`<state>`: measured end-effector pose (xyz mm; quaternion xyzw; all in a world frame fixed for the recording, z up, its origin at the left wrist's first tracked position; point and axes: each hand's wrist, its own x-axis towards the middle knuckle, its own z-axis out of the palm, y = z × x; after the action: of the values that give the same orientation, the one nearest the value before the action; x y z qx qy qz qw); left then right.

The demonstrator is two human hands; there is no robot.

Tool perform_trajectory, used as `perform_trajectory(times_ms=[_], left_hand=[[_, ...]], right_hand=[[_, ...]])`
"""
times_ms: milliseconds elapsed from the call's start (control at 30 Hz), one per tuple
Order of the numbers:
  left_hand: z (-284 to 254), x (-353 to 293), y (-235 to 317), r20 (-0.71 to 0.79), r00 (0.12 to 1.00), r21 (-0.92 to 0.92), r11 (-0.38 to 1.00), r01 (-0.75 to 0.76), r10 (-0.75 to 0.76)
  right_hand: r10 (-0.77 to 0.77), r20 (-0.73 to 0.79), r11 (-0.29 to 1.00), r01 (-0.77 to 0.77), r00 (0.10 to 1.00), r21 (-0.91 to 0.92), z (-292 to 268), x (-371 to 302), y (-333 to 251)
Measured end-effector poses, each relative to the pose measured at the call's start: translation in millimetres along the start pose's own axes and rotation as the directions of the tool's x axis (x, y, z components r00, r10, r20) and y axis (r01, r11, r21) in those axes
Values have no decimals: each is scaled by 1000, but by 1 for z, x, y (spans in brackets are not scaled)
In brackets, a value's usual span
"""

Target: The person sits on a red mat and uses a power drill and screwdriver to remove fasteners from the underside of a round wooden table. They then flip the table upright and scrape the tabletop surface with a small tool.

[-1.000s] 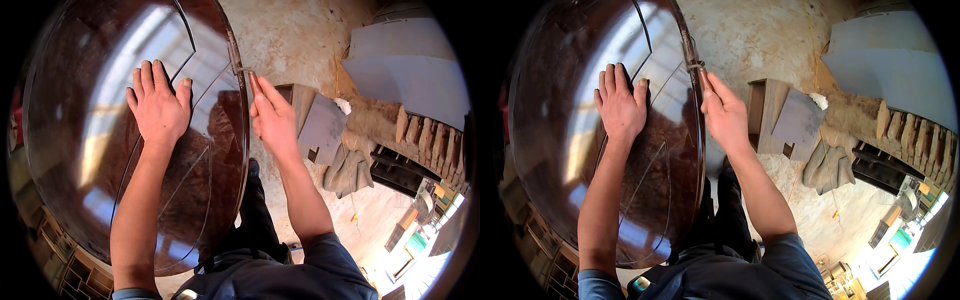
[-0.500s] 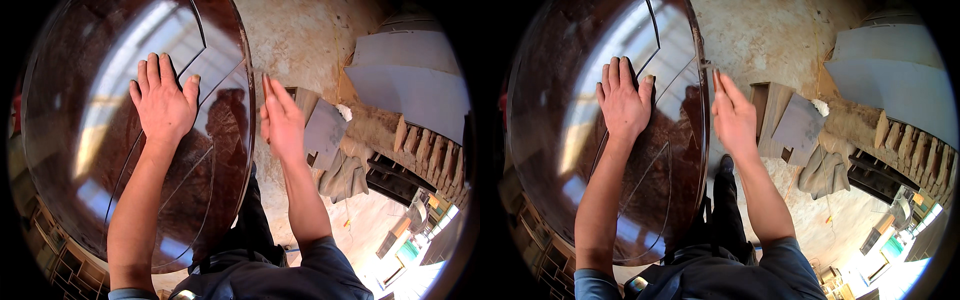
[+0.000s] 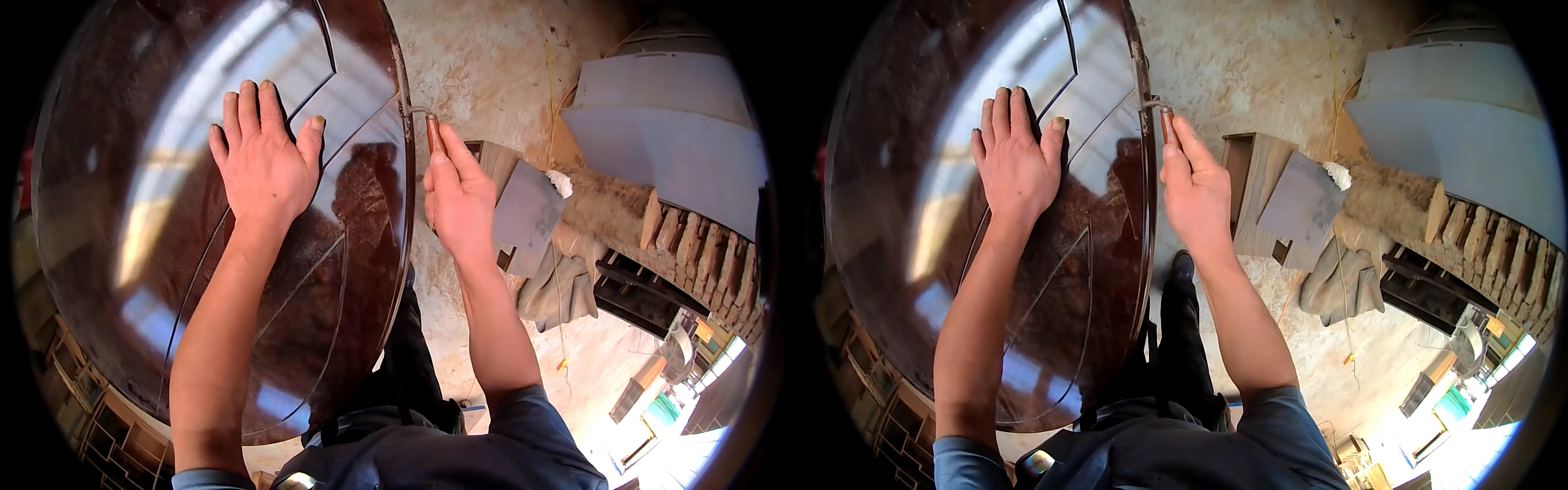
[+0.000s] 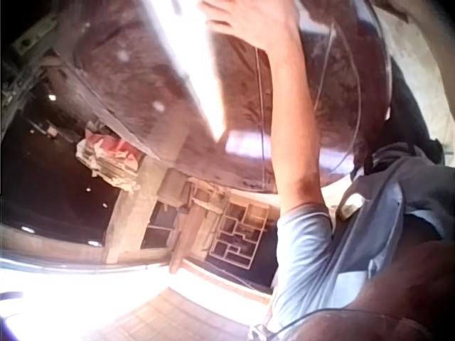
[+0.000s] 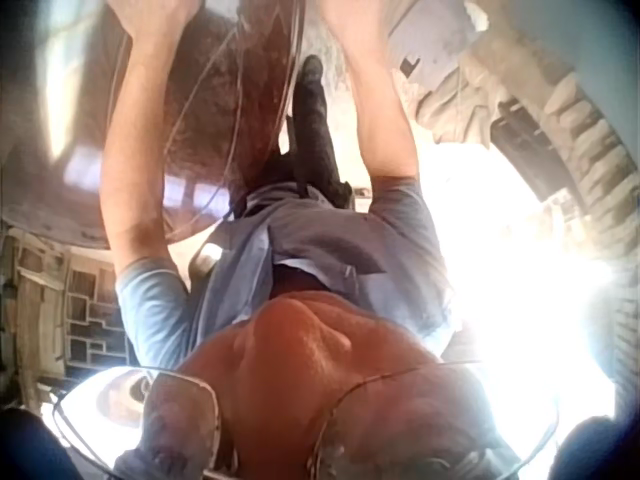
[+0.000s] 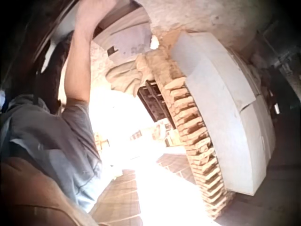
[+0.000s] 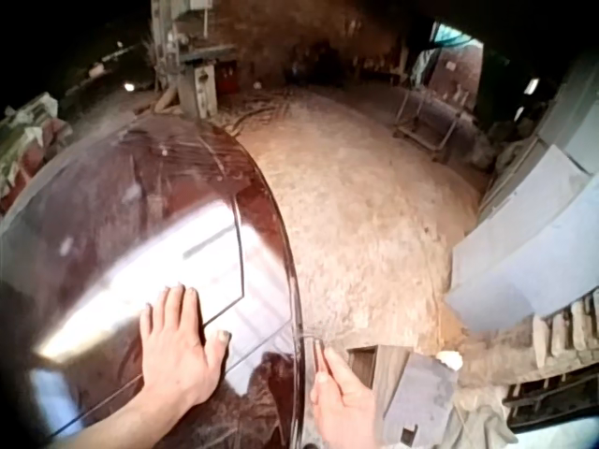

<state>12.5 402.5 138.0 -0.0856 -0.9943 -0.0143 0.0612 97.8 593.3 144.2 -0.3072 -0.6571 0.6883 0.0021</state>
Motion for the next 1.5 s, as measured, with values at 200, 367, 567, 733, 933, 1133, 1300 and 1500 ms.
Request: perform_trajectory(times_ms=[200,367,567,733,933,1133,1300,1500], left_hand=[[-4,1,2,7,1000,8,1000,-3,3],[3,-2,-1,-17,1000,-1,1000,-15,15],[0,-3,1,9,1000,40,999,4,-5],[0,-1,0,-13,1000,-4,1000,-12,12],[0,0,0,-28,1000,-23,1000,-14,13],[-1,2,1,-25,1000,-11,1000,-19,19],[2,-1,0,-17,1000,4,1000,-6,6],[-4,0,3,14,1000,2,1000,4,-4]], right_hand=[[-22,-23,996,20,999,-83,5,10,-9],[-146,-22,971,139,989,-195,3,5,-2],[-171,-19,950,160,985,-268,3,3,-3],[-171,-24,919,151,985,-365,8,6,-17],[-416,25,763,364,909,-535,14,3,-22],[-433,49,692,366,900,-622,16,2,-24],[-471,49,619,370,881,-693,18,-5,-22],[-533,46,557,391,845,-733,19,18,-43]])
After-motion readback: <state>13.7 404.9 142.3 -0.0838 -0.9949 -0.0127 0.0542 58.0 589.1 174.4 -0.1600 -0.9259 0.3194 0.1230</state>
